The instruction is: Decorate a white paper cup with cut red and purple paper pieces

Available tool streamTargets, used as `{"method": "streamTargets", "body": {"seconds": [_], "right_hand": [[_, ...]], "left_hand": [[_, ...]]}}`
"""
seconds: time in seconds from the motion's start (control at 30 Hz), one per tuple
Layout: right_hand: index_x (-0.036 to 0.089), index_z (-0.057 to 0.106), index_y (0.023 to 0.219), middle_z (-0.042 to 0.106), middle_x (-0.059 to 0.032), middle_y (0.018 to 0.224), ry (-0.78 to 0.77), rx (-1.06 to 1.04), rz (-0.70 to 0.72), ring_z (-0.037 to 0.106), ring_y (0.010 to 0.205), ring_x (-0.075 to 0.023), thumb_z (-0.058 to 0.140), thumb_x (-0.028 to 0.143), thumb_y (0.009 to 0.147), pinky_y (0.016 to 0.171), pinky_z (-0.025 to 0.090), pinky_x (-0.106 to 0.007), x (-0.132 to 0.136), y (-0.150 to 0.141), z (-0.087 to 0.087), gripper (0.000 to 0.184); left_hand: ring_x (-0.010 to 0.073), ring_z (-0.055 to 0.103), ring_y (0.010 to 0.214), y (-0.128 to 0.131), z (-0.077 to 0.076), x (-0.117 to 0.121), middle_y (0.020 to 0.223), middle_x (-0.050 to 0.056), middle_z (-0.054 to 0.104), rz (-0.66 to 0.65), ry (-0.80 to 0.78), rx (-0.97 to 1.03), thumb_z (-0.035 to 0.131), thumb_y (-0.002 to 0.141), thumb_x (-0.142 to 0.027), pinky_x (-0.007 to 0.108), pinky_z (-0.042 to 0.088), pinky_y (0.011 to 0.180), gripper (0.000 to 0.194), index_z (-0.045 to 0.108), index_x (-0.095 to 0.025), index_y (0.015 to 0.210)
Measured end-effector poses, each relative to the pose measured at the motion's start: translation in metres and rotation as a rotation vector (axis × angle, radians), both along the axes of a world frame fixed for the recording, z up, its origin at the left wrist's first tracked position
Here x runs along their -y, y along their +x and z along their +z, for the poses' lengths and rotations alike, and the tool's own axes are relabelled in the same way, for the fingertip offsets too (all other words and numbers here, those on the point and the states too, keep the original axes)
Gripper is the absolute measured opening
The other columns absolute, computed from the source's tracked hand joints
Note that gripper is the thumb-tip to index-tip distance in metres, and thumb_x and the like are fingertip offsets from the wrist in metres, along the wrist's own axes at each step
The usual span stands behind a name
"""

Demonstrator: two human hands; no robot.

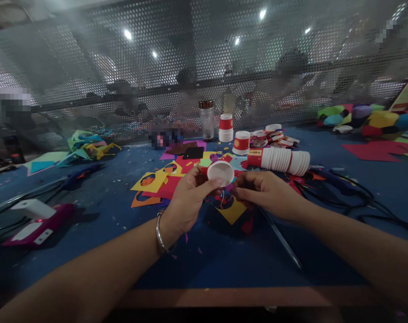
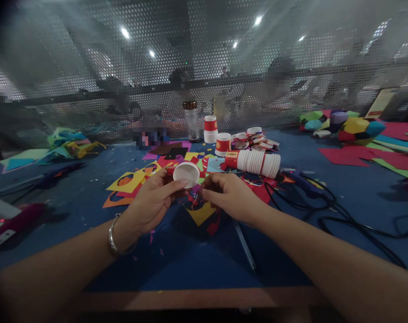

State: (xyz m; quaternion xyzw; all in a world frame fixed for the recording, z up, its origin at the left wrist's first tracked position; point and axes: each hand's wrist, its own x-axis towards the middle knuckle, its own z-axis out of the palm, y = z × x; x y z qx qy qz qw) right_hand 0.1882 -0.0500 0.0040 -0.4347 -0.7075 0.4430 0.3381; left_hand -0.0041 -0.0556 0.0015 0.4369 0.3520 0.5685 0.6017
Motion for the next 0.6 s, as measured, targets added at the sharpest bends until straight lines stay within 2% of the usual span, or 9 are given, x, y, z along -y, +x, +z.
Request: {"method": "streamTargets", "body": {"seconds": [0.33,0.6], "right_hand": [[0.019,0.064,0.079,0.058,0.0014,0.068,-0.013,-0.015,-0.007,0.050,0.061,-0.0115,0.072,0.042,0.078,0.056,0.041,-0.027,0.0011,0.0003,-0.0005,0.025],[0.020,0.063,0.076,0.060,0.0024,0.066,-0.043,-0.034,-0.006,0.053,0.058,-0.0109,0.076,0.041,0.079,0.053,0.044,-0.026,0.0012,-0.0007,0.0022,0.025]], "left_hand": [[0.0104,0.062,0.068,0.0010,0.0029,0.0017,0.079,0.001,0.072,-0.010,0.007,-0.030,0.093,0.060,-0.024,0.023,0.048,0.064,0.039,0.068,-0.016,0.089],[0.0121,0.065,0.073,0.0005,0.0026,0.0008,0.084,0.003,0.074,-0.014,-0.035,0.016,0.091,0.062,-0.020,0.026,0.050,0.070,0.036,0.068,-0.016,0.089]]}}
